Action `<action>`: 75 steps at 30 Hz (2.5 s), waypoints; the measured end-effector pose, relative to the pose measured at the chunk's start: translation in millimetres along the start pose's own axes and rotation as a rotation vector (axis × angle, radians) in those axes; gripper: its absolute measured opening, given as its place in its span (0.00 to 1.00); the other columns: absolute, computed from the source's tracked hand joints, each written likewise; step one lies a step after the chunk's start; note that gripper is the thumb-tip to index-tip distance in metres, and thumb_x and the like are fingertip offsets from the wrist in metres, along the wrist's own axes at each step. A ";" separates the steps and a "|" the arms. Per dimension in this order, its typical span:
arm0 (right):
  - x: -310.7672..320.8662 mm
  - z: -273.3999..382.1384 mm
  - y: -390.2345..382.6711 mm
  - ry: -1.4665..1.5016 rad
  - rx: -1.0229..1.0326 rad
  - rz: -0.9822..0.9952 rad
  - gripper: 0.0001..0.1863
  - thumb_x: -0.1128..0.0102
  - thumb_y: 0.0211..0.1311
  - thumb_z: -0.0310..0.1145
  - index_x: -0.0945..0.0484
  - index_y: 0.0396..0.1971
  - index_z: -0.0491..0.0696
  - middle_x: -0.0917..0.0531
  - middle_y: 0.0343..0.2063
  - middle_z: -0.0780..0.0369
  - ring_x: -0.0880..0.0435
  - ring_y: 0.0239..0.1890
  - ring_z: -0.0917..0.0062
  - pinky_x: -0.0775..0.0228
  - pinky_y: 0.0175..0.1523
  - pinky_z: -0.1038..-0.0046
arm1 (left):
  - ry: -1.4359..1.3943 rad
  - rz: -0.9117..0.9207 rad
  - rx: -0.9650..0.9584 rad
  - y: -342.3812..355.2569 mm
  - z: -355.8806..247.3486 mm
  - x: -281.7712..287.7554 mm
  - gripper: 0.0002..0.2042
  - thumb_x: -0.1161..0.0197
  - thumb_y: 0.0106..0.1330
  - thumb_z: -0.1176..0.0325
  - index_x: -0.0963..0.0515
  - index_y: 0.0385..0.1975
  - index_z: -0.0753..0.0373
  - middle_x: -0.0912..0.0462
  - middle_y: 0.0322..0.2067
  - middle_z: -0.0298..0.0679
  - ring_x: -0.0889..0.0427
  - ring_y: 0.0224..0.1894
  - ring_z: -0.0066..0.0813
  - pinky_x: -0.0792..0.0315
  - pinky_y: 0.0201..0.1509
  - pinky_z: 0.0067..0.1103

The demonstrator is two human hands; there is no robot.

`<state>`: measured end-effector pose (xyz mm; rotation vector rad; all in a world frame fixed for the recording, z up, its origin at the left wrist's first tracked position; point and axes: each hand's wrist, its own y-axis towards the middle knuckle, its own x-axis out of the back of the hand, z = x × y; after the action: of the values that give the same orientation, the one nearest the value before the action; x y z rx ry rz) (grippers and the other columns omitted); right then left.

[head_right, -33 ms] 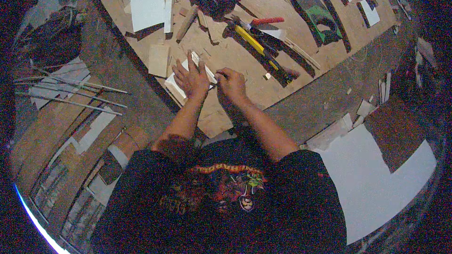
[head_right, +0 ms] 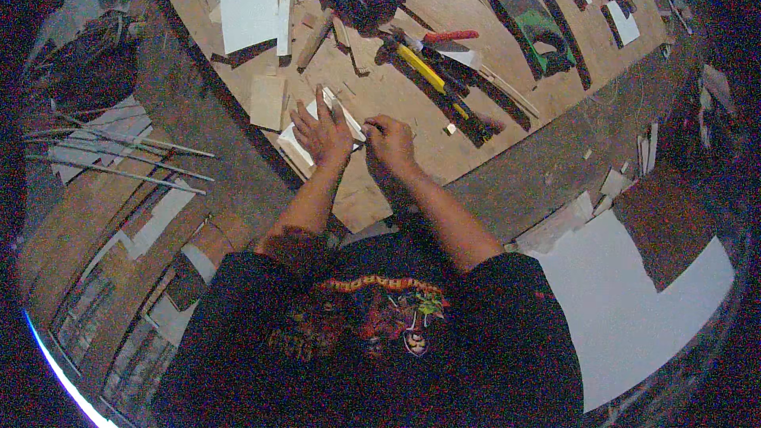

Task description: The person assembles a small wooden frame by gluing and aligning thin wood strips, then uses a hand saw to cut another length of wood for the project.

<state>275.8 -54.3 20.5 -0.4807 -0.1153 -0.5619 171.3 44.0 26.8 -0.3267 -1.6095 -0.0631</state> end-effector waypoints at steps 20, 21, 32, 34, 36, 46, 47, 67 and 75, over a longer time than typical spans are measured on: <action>6.9 -2.8 -34.5 -0.235 0.347 0.064 0.19 0.34 0.58 0.33 0.20 0.50 0.45 0.18 0.46 0.51 0.19 0.48 0.56 0.24 0.51 0.59 | -0.119 -0.021 0.007 -1.4 10.2 -3.7 0.25 0.61 0.78 0.56 0.43 0.74 0.48 0.46 0.72 0.49 0.56 0.75 0.56 0.62 0.75 0.48; 3.1 -5.7 -35.7 -0.275 0.356 0.037 0.18 0.34 0.58 0.32 0.20 0.49 0.45 0.17 0.45 0.52 0.18 0.47 0.56 0.24 0.50 0.59 | -0.144 -0.015 0.013 -1.0 11.4 -5.0 0.26 0.61 0.78 0.55 0.43 0.74 0.50 0.46 0.72 0.50 0.57 0.76 0.56 0.62 0.75 0.49; 5.7 11.2 -31.5 -0.415 0.627 -0.069 0.14 0.37 0.54 0.26 0.19 0.43 0.43 0.15 0.31 0.53 0.16 0.29 0.57 0.23 0.32 0.59 | -0.184 -0.077 0.014 -1.3 13.7 -14.2 0.27 0.61 0.77 0.54 0.43 0.72 0.57 0.46 0.72 0.50 0.56 0.76 0.55 0.63 0.76 0.48; 3.9 12.3 -33.3 -0.469 0.665 -0.087 0.13 0.37 0.51 0.24 0.19 0.40 0.43 0.17 0.27 0.54 0.17 0.26 0.59 0.25 0.28 0.58 | -0.186 -0.103 0.003 -2.3 15.0 -14.8 0.26 0.61 0.77 0.55 0.42 0.72 0.58 0.45 0.72 0.50 0.56 0.77 0.54 0.63 0.76 0.48; 2.9 13.8 -35.4 -0.510 0.649 -0.088 0.13 0.37 0.51 0.25 0.19 0.39 0.42 0.18 0.25 0.55 0.18 0.25 0.59 0.25 0.28 0.59 | -0.263 -0.097 -0.009 -3.1 14.2 -11.8 0.26 0.61 0.77 0.55 0.41 0.71 0.59 0.44 0.72 0.51 0.56 0.76 0.54 0.62 0.76 0.48; -7.3 -9.4 -28.4 -0.590 0.677 -0.102 0.13 0.37 0.53 0.30 0.19 0.38 0.43 0.20 0.25 0.59 0.17 0.26 0.63 0.25 0.28 0.61 | -0.171 -0.058 -0.041 -2.6 7.6 -6.0 0.26 0.60 0.77 0.54 0.41 0.72 0.56 0.45 0.72 0.53 0.55 0.76 0.56 0.61 0.75 0.48; -7.9 -11.9 -27.5 -0.589 0.679 -0.101 0.13 0.37 0.53 0.30 0.19 0.38 0.43 0.20 0.25 0.59 0.17 0.26 0.63 0.25 0.28 0.61 | -0.151 -0.064 -0.053 -2.1 9.6 -9.4 0.27 0.60 0.77 0.54 0.42 0.72 0.56 0.46 0.72 0.54 0.55 0.76 0.56 0.61 0.74 0.49; -1.7 17.2 -28.7 -0.551 0.591 -0.024 0.06 0.37 0.51 0.30 0.23 0.29 0.48 0.22 0.23 0.58 0.18 0.25 0.59 0.24 0.29 0.57 | -0.119 -0.011 -0.041 -1.9 8.2 -7.8 0.29 0.60 0.77 0.49 0.46 0.74 0.53 0.51 0.73 0.55 0.60 0.76 0.57 0.65 0.75 0.50; -1.8 3.9 -23.9 -0.561 0.579 0.005 0.05 0.38 0.51 0.29 0.23 0.27 0.46 0.21 0.23 0.57 0.18 0.27 0.58 0.24 0.30 0.57 | -0.092 -0.014 -0.054 -1.9 4.3 -1.9 0.29 0.60 0.77 0.47 0.45 0.73 0.54 0.48 0.72 0.55 0.57 0.75 0.59 0.61 0.74 0.52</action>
<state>261.5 -69.2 33.2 -0.0598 -0.7898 -0.3515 166.8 42.9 24.9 -0.3645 -1.7036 -0.1035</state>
